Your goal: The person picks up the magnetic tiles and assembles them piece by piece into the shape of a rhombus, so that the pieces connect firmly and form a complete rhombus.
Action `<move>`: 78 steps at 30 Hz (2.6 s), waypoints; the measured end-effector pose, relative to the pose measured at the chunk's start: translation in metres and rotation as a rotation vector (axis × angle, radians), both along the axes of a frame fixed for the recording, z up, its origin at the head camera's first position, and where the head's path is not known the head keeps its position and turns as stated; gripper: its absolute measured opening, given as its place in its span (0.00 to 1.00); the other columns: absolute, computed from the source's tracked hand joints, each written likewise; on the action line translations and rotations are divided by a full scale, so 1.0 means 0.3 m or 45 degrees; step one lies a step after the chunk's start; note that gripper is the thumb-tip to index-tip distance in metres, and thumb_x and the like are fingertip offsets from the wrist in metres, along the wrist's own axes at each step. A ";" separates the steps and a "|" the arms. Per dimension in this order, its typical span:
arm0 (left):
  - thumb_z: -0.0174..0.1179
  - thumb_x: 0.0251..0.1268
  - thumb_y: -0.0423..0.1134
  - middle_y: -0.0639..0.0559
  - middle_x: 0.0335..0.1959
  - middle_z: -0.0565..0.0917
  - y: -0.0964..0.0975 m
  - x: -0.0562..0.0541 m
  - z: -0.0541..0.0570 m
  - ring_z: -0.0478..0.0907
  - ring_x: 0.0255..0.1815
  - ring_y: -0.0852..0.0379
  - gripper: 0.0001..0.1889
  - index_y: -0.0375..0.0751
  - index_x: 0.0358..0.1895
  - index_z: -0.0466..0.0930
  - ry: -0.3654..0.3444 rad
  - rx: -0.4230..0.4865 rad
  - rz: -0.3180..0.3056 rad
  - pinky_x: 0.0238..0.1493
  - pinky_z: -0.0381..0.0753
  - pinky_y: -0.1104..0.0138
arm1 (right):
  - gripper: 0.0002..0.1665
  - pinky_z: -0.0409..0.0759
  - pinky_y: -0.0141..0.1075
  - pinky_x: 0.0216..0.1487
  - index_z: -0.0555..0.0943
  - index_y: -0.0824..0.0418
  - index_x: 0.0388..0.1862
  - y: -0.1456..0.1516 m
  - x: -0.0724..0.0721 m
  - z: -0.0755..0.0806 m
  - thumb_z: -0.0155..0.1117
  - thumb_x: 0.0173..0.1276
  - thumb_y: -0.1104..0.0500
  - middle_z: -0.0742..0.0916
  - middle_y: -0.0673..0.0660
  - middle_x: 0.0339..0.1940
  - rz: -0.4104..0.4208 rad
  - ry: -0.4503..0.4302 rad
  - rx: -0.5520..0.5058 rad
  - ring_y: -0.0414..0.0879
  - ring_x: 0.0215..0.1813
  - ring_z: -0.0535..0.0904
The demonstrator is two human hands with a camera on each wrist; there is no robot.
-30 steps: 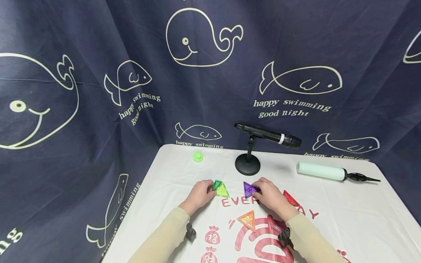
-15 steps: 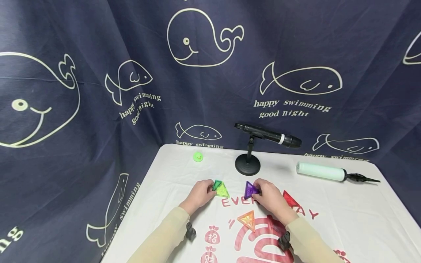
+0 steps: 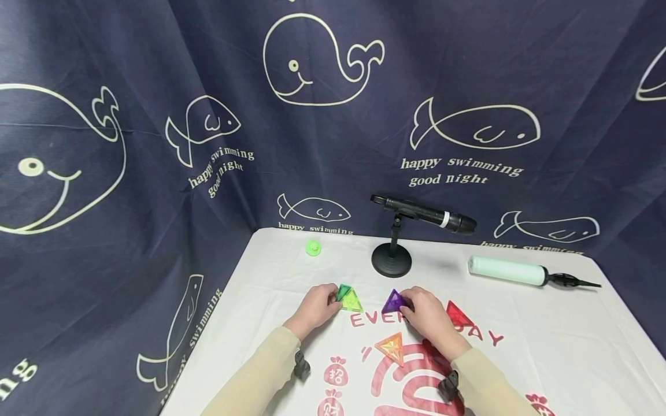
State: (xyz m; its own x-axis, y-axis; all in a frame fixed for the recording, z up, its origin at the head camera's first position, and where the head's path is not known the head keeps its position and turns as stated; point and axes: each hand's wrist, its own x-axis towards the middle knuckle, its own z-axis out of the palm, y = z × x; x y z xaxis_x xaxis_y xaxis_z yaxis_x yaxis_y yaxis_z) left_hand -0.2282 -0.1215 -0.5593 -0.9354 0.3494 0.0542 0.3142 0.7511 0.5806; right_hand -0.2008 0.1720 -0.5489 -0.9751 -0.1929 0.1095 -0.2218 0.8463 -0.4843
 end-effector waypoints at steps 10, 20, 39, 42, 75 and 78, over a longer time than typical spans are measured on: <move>0.71 0.67 0.35 0.60 0.23 0.74 -0.004 -0.002 -0.001 0.69 0.25 0.63 0.09 0.47 0.34 0.78 0.006 0.004 -0.010 0.30 0.72 0.67 | 0.13 0.82 0.55 0.54 0.88 0.69 0.47 -0.011 0.015 0.005 0.74 0.66 0.64 0.89 0.63 0.43 0.002 0.028 -0.004 0.59 0.49 0.86; 0.71 0.67 0.35 0.60 0.23 0.74 -0.003 -0.002 -0.001 0.69 0.25 0.63 0.08 0.46 0.34 0.79 0.013 0.004 -0.012 0.30 0.72 0.67 | 0.08 0.83 0.53 0.48 0.89 0.66 0.41 -0.038 0.022 0.005 0.76 0.64 0.65 0.89 0.58 0.37 0.053 0.084 -0.023 0.55 0.42 0.86; 0.70 0.67 0.36 0.60 0.23 0.74 -0.004 -0.001 0.000 0.69 0.25 0.63 0.10 0.47 0.33 0.77 0.011 0.003 -0.009 0.30 0.72 0.68 | 0.07 0.83 0.48 0.41 0.91 0.64 0.41 -0.140 0.027 0.002 0.77 0.64 0.64 0.84 0.53 0.27 0.114 0.089 -0.011 0.49 0.33 0.82; 0.70 0.68 0.35 0.60 0.23 0.74 -0.003 0.000 0.001 0.69 0.25 0.63 0.10 0.47 0.33 0.77 0.006 0.005 -0.013 0.30 0.72 0.68 | 0.07 0.83 0.48 0.42 0.91 0.64 0.40 -0.160 0.026 0.004 0.77 0.64 0.64 0.84 0.53 0.28 0.111 0.096 -0.005 0.51 0.34 0.83; 0.71 0.68 0.35 0.60 0.23 0.74 -0.004 0.001 0.004 0.69 0.25 0.63 0.10 0.46 0.32 0.77 0.022 0.000 -0.013 0.30 0.71 0.68 | 0.03 0.82 0.45 0.36 0.93 0.60 0.35 -0.290 -0.025 0.009 0.77 0.66 0.61 0.85 0.49 0.24 0.172 0.105 -0.007 0.46 0.31 0.83; 0.71 0.67 0.34 0.60 0.23 0.74 -0.003 0.001 0.005 0.68 0.25 0.63 0.11 0.45 0.31 0.77 0.041 -0.015 -0.023 0.30 0.71 0.67 | 0.04 0.82 0.45 0.36 0.93 0.61 0.35 -0.292 -0.026 0.007 0.77 0.65 0.61 0.85 0.49 0.24 0.173 0.113 -0.010 0.47 0.31 0.83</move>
State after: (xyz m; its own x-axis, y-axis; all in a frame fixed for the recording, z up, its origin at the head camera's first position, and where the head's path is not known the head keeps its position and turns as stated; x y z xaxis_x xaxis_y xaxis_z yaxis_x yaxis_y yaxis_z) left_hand -0.2280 -0.1225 -0.5577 -0.9267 0.3672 0.0804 0.3465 0.7516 0.5612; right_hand -0.2086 0.0844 -0.5467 -0.9264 -0.3214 0.1961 -0.3764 0.8018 -0.4641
